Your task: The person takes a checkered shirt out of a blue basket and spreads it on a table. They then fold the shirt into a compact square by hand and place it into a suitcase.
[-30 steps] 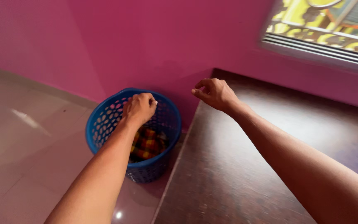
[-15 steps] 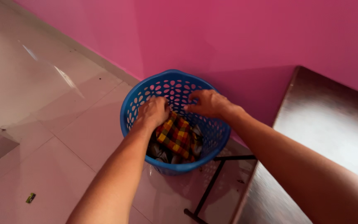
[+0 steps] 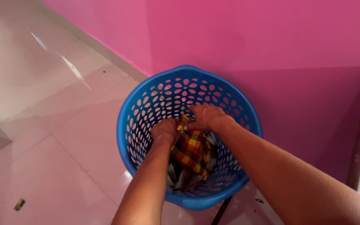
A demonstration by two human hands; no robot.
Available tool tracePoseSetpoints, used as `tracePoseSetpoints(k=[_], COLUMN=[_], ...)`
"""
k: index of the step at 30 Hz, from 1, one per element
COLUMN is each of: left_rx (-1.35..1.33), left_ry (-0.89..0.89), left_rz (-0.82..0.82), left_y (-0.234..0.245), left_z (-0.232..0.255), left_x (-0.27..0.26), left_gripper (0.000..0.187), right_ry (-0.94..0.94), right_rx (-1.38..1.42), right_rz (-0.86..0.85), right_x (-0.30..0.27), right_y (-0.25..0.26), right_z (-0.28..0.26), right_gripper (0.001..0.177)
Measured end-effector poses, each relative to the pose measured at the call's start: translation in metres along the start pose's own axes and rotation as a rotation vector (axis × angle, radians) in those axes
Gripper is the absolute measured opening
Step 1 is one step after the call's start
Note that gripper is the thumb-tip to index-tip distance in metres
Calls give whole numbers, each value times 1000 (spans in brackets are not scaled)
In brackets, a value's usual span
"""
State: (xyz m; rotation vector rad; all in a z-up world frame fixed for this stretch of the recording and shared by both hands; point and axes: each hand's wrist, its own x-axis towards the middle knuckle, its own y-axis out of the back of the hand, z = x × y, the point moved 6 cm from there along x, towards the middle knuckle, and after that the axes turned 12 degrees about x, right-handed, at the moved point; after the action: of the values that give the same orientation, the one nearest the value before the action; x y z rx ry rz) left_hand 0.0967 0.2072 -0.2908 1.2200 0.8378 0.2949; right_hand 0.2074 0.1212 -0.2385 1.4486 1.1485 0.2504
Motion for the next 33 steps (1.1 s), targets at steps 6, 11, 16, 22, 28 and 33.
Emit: tracePoseSetpoints(k=[6, 11, 16, 22, 28, 33], left_rx=[-63, -152, -140, 23, 40, -131], left_ry=[90, 60, 53, -63, 203, 105], left_rz=[-58, -129, -281, -147, -42, -131], left_y=[-59, -123, -134, -167, -160, -177], left_z=[5, 3, 3, 15, 14, 11], left_x=[60, 97, 82, 105, 101, 118], left_gripper=[74, 83, 87, 50, 50, 56], right_ry=[16, 32, 3, 4, 1, 18], right_rx=[8, -37, -65, -50, -13, -16], right_rz=[-22, -87, -114, -99, -111, -99], right_x=[34, 57, 61, 60, 67, 66], right_y=[-16, -24, -27, -25, -26, -27], right_z=[5, 15, 20, 18, 27, 26], right_gripper=[86, 87, 91, 94, 94, 93])
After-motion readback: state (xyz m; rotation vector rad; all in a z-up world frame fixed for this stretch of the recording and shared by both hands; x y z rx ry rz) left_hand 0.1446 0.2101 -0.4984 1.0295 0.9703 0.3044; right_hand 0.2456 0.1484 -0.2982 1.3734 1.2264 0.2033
